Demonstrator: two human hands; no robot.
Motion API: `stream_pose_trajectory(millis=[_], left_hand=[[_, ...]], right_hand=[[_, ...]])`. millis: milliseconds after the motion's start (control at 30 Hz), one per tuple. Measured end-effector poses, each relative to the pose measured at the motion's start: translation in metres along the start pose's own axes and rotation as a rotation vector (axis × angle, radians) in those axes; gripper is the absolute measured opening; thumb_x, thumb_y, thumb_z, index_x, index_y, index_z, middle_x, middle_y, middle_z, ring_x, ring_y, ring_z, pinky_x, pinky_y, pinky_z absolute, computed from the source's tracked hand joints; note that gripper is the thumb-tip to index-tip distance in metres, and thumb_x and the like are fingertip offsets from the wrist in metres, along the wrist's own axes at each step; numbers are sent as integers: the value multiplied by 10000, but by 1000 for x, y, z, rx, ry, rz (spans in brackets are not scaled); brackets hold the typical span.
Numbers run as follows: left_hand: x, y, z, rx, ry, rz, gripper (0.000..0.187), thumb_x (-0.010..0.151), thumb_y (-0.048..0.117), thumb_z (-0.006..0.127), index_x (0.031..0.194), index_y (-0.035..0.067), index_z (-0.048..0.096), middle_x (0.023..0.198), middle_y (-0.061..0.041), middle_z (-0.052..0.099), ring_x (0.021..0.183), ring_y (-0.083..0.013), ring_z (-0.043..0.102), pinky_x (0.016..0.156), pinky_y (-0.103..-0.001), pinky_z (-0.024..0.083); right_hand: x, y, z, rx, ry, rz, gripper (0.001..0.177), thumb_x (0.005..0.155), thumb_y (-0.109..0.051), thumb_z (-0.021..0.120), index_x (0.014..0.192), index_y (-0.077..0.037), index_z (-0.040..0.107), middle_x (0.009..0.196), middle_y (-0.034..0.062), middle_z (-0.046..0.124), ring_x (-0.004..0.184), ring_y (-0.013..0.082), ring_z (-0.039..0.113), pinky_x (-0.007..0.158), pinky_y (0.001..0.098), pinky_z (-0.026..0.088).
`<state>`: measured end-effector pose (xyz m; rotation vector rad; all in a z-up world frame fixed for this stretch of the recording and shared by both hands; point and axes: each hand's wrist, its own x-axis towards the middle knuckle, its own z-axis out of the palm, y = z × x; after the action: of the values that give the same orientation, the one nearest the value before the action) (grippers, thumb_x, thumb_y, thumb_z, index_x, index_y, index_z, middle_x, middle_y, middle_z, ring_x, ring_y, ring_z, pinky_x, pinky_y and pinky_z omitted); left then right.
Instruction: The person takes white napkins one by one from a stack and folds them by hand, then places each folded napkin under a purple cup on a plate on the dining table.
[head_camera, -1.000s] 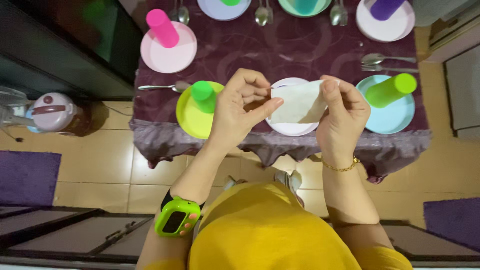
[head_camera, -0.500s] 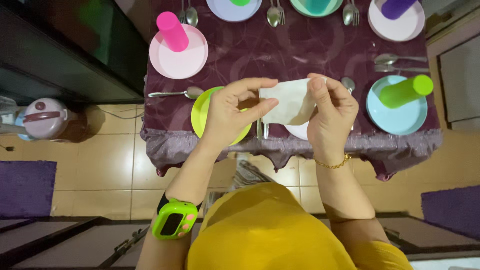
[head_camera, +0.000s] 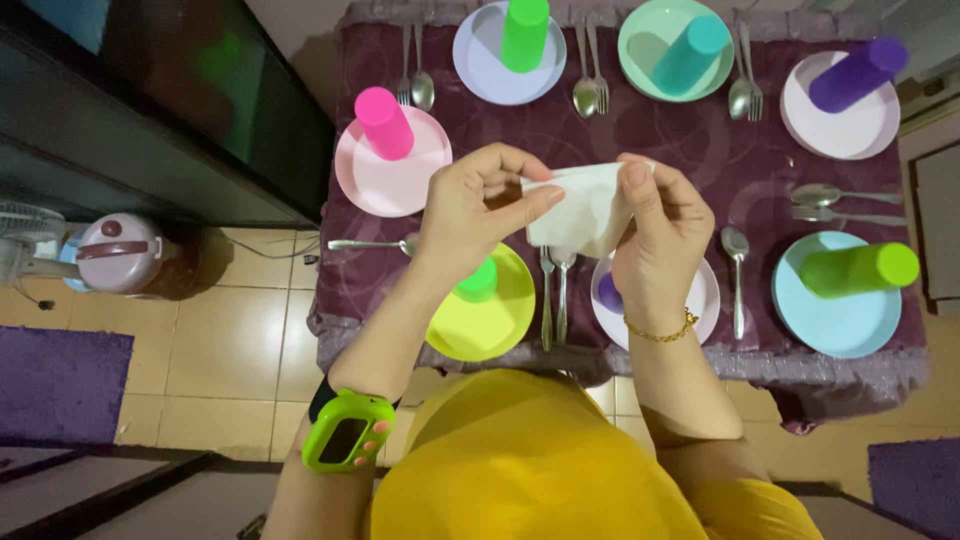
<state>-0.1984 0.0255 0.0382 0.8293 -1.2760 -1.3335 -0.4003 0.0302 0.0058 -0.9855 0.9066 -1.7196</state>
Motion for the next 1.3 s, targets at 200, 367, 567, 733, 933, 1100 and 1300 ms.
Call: stream_pose_trajectory(millis=[200,367,567,733,933,1100,1300], left_hand=[[17,2,-21,-9,-26,-9,123,938,48,769,1012,-5,685,948,-20,752,864,-35,682,765,-200,562],[31,9,-42,102,-72,-23,117,941,46,778,997,-11,692,903,-19,731,809,-30,650,694,-193,522],[32,19,-75,88,-179,-31,123,937,39,780,988,-14,683,868,1,707,772,-27,628,656,-193,499],[20,39,-124,89,-256,6,350,874,33,820,1152,2,611,768,22,648,709,-16,590,627,-187,456],[6,45,-184,119,-330,-107,259,878,48,815,1112,-36,741,938,-46,784,859,-64,744,767,-204,594],[-2,49,-214,21,-492,-100,253,939,77,799,1139,-58,721,1010,-112,785,887,-107,748,795,-237,614],[-23,61,-220,34,-530,-205,359,888,83,808,1196,-56,688,1008,-122,786,874,-108,748,779,-249,609]], right_hand=[[15,10,14,-22,-7,17,196,1026,-131,768,1124,34,729,1045,49,743,948,98,652,898,224,521],[19,1,28,-8,-166,73,380,945,-9,808,1295,-1,662,1068,25,714,970,97,661,892,237,543],[9,0,60,-170,-194,143,437,877,75,812,1289,29,674,1024,61,732,921,127,713,836,268,601],[-17,4,106,-166,-124,182,360,882,60,797,1228,46,700,1037,100,764,900,133,728,822,267,611],[-54,15,157,-225,-80,190,274,884,23,803,1148,46,735,1020,108,769,887,127,730,808,256,619],[-86,6,177,-483,-83,146,178,892,-11,812,1060,31,771,918,95,772,787,99,712,704,232,587],[-105,0,189,-423,-62,27,161,917,-3,807,1069,31,767,945,91,775,806,94,716,733,217,594]])
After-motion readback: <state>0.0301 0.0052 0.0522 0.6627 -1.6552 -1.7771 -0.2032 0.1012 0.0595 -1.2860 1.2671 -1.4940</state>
